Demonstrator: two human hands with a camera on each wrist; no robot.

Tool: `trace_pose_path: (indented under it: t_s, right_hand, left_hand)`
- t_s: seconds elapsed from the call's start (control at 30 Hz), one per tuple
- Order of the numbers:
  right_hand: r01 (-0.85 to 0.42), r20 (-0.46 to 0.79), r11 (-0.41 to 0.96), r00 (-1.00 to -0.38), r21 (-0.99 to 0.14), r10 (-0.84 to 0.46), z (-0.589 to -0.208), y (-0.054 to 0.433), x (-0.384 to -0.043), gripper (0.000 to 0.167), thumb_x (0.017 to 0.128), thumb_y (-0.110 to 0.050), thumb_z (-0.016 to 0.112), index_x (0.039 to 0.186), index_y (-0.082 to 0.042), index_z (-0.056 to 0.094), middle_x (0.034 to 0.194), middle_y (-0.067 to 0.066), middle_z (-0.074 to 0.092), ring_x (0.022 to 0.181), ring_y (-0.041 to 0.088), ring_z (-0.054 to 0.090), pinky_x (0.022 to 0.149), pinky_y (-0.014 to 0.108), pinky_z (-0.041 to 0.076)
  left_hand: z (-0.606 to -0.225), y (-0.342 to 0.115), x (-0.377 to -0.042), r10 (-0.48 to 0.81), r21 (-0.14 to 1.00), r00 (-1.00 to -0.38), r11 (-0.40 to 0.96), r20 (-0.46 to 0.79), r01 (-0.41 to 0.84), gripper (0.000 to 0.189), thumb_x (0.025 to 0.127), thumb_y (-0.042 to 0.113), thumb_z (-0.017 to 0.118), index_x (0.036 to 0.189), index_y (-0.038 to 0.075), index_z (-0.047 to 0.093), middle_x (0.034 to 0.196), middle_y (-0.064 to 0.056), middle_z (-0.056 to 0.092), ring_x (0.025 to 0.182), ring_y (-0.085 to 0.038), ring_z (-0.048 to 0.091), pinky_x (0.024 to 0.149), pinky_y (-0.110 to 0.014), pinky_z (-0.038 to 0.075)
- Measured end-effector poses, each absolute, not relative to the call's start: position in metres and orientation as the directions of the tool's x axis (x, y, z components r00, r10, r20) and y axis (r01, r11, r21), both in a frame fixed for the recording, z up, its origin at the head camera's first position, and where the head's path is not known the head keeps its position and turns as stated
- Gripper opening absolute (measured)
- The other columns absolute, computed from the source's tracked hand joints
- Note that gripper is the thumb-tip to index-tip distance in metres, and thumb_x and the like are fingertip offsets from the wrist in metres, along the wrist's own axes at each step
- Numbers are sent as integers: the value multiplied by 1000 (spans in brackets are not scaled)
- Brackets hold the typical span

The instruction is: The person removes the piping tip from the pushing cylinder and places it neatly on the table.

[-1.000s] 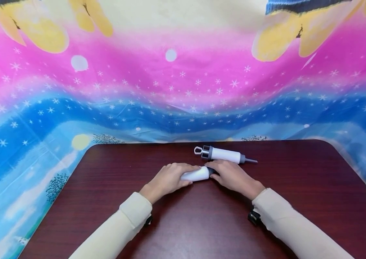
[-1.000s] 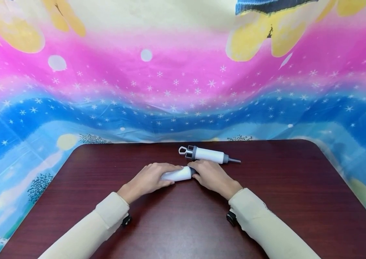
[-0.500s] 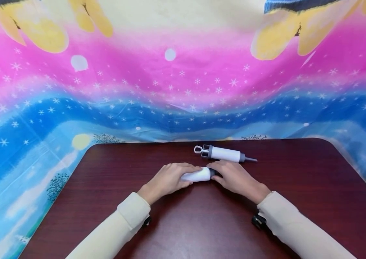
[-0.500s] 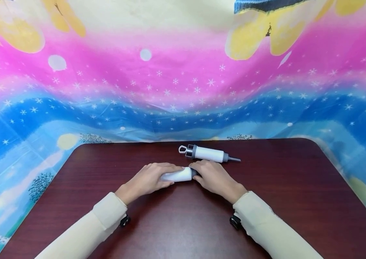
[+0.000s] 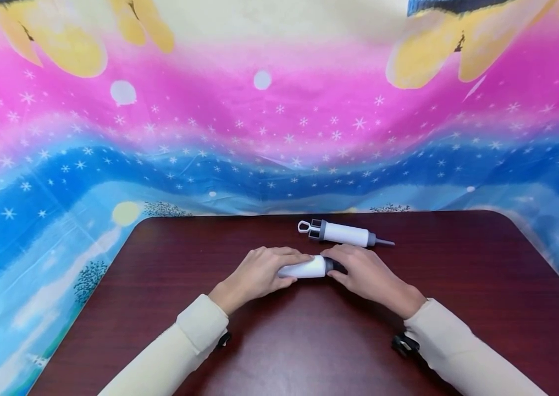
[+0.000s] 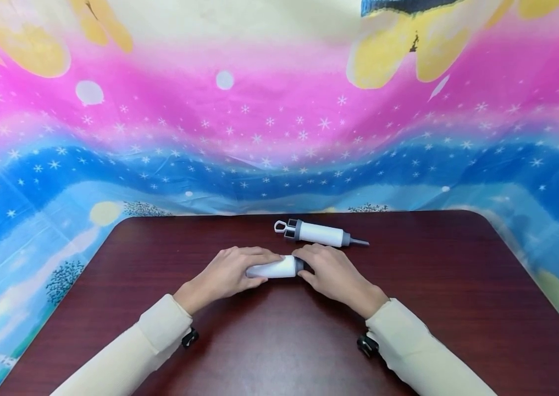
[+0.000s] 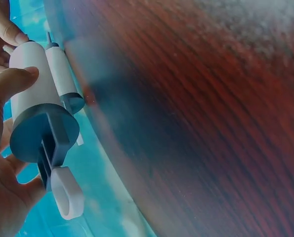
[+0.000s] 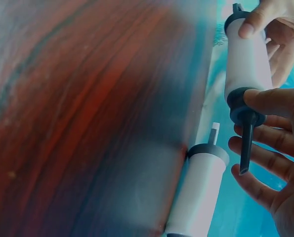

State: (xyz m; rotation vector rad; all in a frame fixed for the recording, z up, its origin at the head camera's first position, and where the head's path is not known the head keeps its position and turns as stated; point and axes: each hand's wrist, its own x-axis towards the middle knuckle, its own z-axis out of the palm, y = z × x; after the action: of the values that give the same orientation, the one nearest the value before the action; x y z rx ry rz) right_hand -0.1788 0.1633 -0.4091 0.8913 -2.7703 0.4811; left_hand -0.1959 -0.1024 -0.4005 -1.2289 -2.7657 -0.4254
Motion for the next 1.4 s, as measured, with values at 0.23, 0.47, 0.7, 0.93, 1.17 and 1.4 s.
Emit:
trace_pose_path:
  t_s: [0.23,0.47,0.7,0.93,1.17,1.4]
  right_hand:
    - [-588,313,758,-803,-281,-507,-406,164,-176,37,88,-15,85,123,-11,74,115,5,75,102,19,70,87,45,59]
    - [-593,334,720,-803,-360,-494,-405,164,-174,38,85,-10,87,121,-12,73,114,3,75,101,20,70,87,45,59]
    - [-568,309,663,-823,-488,-477,-399,165,-173,36,86,-7,86,120,-10,73,116,5,75,105,22,72,93,46,59]
    - [-557,299,620,-827,-553,-477,-396,167,-172,36,86,-5,85,120,-9,73,115,5,75,103,21,72,91,46,60]
    - [-513,278,573,-849,-639,-450,-390,168,-173,34,86,-5,85,118,-9,73,110,5,76,96,17,72,86,40,61]
    - [-448,215,554,-874,-701,-435,-385,170,-172,32,89,-10,83,119,-12,73,109,1,76,98,16,72,87,35,60]
  left_hand:
    - [-398,-103,-194,724,197,-652,621,226,758,53,94,28,80,144,32,64,135,5,71,109,-17,72,85,-39,60]
    - [-395,-105,-190,719,211,-646,610,258,764,52,94,26,81,143,32,66,133,5,70,114,-17,69,88,-42,56]
    - [-392,-107,-186,716,223,-641,601,277,768,51,93,25,81,142,32,66,134,6,70,116,-15,67,89,-41,54]
    - [-386,-109,-182,720,210,-629,593,292,777,52,94,26,81,143,32,65,136,6,69,119,-14,66,89,-40,54]
    - [-381,-110,-180,726,164,-595,578,345,799,51,93,26,82,142,32,66,135,6,70,116,-14,67,87,-39,54]
    - [-381,-111,-177,718,137,-576,574,390,807,52,92,25,83,141,32,67,134,4,70,114,-14,67,87,-38,53]
